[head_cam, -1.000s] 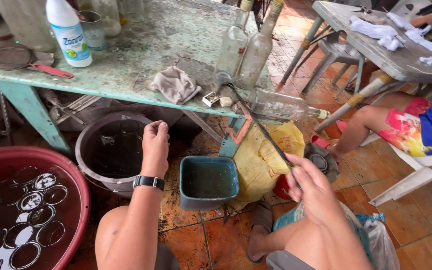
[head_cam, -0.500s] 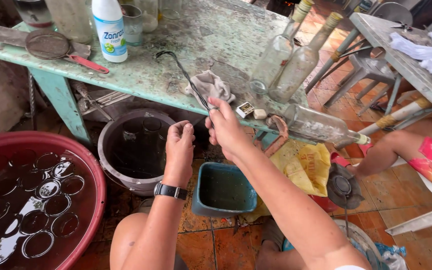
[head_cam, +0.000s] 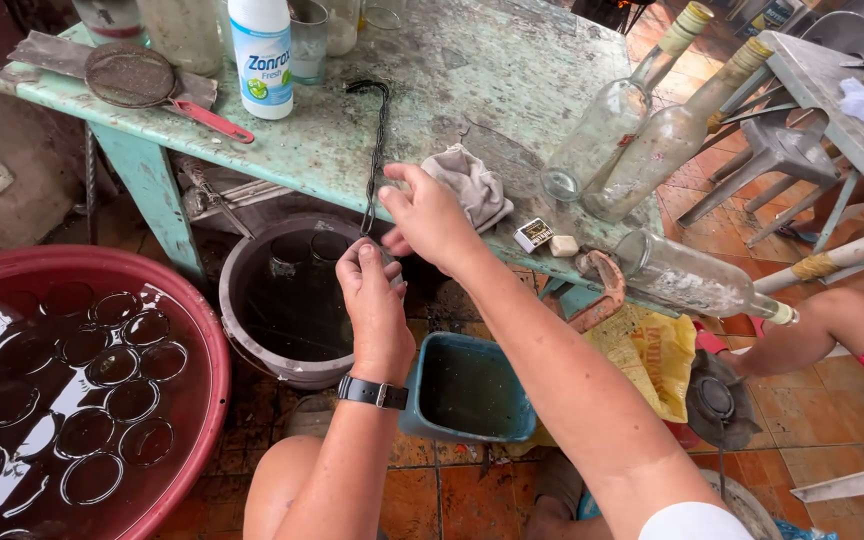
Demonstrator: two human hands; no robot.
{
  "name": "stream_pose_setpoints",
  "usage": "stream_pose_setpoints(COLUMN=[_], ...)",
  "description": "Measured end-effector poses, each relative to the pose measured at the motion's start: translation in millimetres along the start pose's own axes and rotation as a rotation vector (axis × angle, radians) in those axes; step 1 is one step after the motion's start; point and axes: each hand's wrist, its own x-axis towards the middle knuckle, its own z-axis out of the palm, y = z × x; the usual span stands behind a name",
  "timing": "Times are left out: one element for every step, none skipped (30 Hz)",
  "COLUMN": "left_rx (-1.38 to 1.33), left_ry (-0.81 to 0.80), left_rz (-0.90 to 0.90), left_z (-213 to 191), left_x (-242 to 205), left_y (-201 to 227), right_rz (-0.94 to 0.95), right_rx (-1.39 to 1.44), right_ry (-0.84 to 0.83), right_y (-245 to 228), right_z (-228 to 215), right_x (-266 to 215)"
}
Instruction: The person is manually cutting glass bottles by scoring them with a tool and then heating the score line over a small burner.
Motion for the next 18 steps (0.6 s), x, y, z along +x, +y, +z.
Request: stream_pose_setpoints(left_rx=[-0.011,-0.022,-0.022,-0.011,0.002,0.005,0.011,0.017,0.021,0.055,0.083,0.081,0.073,0.064,0.063,0.083,0.105,0.106], left_ry=[0.0,0.0,-0.004,-0.003,-0.007,-0.017,-0.026,-0.036,-0.053,-0.042,-0.04,-0.065,-0.073,-0.081,-0.101,-0.126,-0.148,-0.163], left_rz=[-0.027,-0.053,-0.055,-0.068,-0.081,-0.082,-0.089,-0.095,-0.101,-0.087,-0.07,-0.073,-0.054,-0.035,-0.039,0.014,0.067,0.063], left_z=[0,0,-1,-1,0,-1,-1,0,-2,-4,-1,-3,-4,-6,-4,-2,-2,0], left_x=[-2,-4,-4,-5,-6,-4,-2,-1,1,3,6,9,10,12,9,6,3,1], left_y=[3,7,8,9,11,8,5,2,-3,-7,-13,-17,-21,-25,-23,-21,-18,-18], right_rz=[-0.08,-0.16,-0.159,-0.298,-0.436,-0.433,-0.391,-0.346,-0.336,-0.364,-0.393,-0.383,-0.562,-0.742,-0.735,-0.79,-0.843,-0.835], right_rx=[-0.262,-0.525,-0.525,-0.736,-0.944,-0.943,-1.064,-1.183,-1.185,-1.257,-1.334,-1.341,-1.323,-1.301,-1.31,-1.216,-1.118,-1.124], right_ry=[0.058,0.115,0.119,0.262,0.413,0.423,0.436,0.447,0.463,0.449,0.442,0.467,0.557,0.644,0.662,0.687,0.706,0.721], right_y=[1,3,11,20,27,31,34,36,41,45,47,42,38,34,25,15,6,0], right_z=[-8,-16,-23,-31,-40,-43,-46,-49,-48,-48,-52,-54,-55,-56,-58,-61,-60,-64], right_x=[-1,-2,3,8,13,12,12,11,16,21,27,27,25,24,12,0,-12,-36])
